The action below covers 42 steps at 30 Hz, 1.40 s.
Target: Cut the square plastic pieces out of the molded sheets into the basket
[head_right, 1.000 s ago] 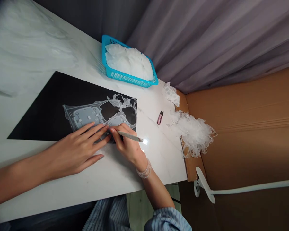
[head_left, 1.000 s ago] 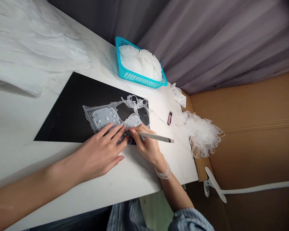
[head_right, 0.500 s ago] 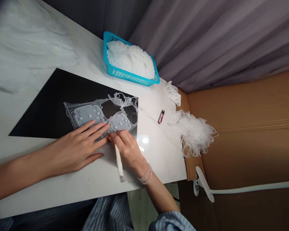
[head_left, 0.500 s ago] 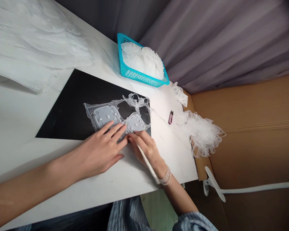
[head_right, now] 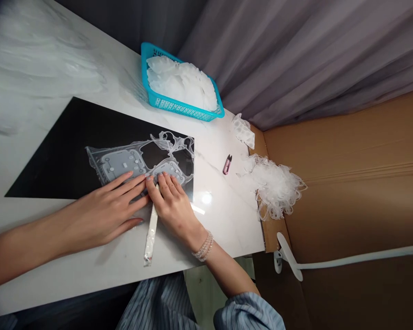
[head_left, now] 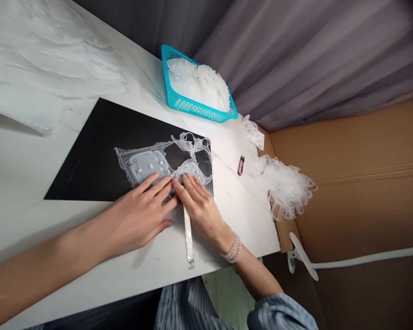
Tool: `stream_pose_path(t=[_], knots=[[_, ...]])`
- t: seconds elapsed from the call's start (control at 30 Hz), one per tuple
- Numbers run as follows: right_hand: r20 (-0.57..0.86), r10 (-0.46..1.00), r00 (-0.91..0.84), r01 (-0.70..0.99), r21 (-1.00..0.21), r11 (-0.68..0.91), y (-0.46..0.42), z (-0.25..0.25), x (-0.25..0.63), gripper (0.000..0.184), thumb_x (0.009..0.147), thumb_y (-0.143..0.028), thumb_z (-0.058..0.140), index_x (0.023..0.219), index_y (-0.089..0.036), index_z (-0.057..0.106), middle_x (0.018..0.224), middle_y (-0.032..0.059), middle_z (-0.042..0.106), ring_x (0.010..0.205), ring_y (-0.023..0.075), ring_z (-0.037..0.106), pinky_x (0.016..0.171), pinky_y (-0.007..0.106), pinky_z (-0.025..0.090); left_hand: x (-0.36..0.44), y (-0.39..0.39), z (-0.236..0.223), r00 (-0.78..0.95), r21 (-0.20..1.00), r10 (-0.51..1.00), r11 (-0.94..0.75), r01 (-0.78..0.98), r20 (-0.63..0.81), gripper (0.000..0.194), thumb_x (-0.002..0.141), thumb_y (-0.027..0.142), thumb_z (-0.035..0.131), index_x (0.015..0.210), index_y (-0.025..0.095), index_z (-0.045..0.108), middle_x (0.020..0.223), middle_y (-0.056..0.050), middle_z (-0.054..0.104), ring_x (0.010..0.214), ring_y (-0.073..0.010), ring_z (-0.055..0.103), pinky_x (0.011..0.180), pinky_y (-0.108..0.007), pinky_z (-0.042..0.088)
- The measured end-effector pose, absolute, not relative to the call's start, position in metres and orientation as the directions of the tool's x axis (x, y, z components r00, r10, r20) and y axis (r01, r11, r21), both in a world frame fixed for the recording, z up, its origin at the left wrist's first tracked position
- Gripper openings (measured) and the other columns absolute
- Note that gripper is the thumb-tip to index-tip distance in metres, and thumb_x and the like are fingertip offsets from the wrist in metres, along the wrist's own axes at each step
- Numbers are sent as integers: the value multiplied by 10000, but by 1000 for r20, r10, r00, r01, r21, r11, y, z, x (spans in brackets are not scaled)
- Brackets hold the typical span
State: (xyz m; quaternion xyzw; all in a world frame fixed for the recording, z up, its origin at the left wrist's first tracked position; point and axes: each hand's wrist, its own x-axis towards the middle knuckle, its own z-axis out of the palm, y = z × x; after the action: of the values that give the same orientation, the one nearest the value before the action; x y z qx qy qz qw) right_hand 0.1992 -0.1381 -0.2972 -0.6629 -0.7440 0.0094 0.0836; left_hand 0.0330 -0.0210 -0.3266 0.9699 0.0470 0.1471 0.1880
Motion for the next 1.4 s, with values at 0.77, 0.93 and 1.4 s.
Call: stream_pose_path(t=[0.77,0.93,1.4], knots=[[-143,577,804,-119,-990,-80,-195,-252,355,112,909,-258,611,986,-246,691,805,29,761,915,187,748,792,312,631,29,-16,-335,957,272,96,-962,19,273,564,952,496,498,1404,167,566,1534,-207,448,1443,-356,385,1187,-560,287],[-177,618,766,-215,-977,-13,-179,-245,321,129,897,-270,639,1009,-238,693,890,29,778,1020,170,733,906,284,591,33,-12,-319,950,311,95,-951,-2,298,452,971,384,479,1322,142,630,1428,-206,571,1370,-368,476,1167,-590,298],[48,981,186,359,-933,-22,-169,-209,229,282,1031,-374,462,1186,-262,669,1164,59,744,1104,230,694,973,424,534,93,-12,-261,871,636,110,727,257,-478,494,776,592,673,979,149,755,929,-104,775,912,-248,710,841,-328,537]])
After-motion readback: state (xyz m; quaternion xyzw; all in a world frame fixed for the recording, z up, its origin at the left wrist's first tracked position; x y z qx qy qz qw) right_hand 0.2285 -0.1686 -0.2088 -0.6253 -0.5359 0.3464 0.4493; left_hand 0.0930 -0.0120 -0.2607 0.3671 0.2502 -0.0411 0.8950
